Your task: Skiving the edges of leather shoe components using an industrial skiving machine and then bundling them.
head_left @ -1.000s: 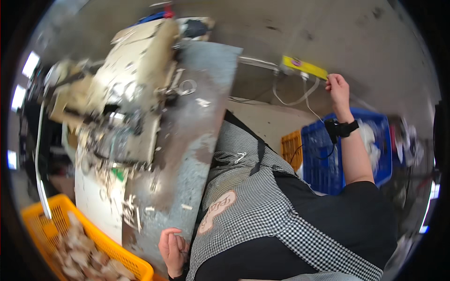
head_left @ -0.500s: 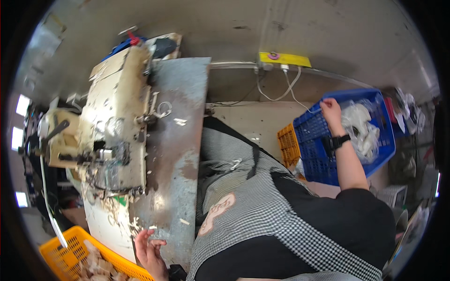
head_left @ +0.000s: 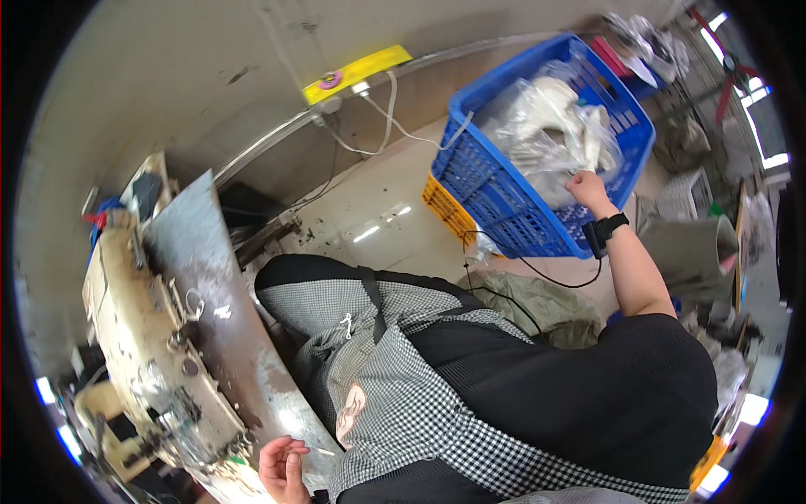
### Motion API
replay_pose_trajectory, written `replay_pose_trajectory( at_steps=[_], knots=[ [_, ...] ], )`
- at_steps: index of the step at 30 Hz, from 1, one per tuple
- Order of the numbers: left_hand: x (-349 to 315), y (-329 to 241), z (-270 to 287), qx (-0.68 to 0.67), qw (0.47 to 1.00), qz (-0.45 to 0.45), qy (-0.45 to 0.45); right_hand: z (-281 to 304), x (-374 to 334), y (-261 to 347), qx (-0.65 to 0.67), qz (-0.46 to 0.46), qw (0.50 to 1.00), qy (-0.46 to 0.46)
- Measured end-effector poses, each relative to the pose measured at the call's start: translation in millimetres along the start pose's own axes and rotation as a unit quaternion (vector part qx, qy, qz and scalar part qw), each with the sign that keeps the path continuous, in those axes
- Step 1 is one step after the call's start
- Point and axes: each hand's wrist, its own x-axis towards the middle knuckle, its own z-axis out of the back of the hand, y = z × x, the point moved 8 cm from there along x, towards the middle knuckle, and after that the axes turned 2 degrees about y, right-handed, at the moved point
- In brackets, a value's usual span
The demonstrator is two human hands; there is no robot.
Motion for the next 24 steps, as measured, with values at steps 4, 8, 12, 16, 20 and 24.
replay_pose_trajectory(
  at_steps=[4,8,12,16,20,24],
  knots=[
    [40,-28,-33,0.062,0.992,-0.004,0.108,-8,-62,-20,0.04,0.048,0.998,0.032],
    [66,-58,-75,0.12,0.974,0.016,0.19,-11,-100,-2,-0.057,0.137,0.989,-0.013],
    [83,-81,-114,0.165,0.957,0.04,0.237,4,-112,-3,0.031,0.128,0.979,-0.156],
    [103,-98,-161,0.2,0.937,0.048,0.281,9,-113,-2,0.066,0.135,0.976,-0.155],
    [132,-109,-207,0.248,0.906,0.06,0.339,12,-112,-1,0.078,0.151,0.972,-0.163],
    [171,-104,-261,0.288,0.876,0.007,0.387,12,-110,-5,0.088,0.162,0.97,-0.158]
  ],
)
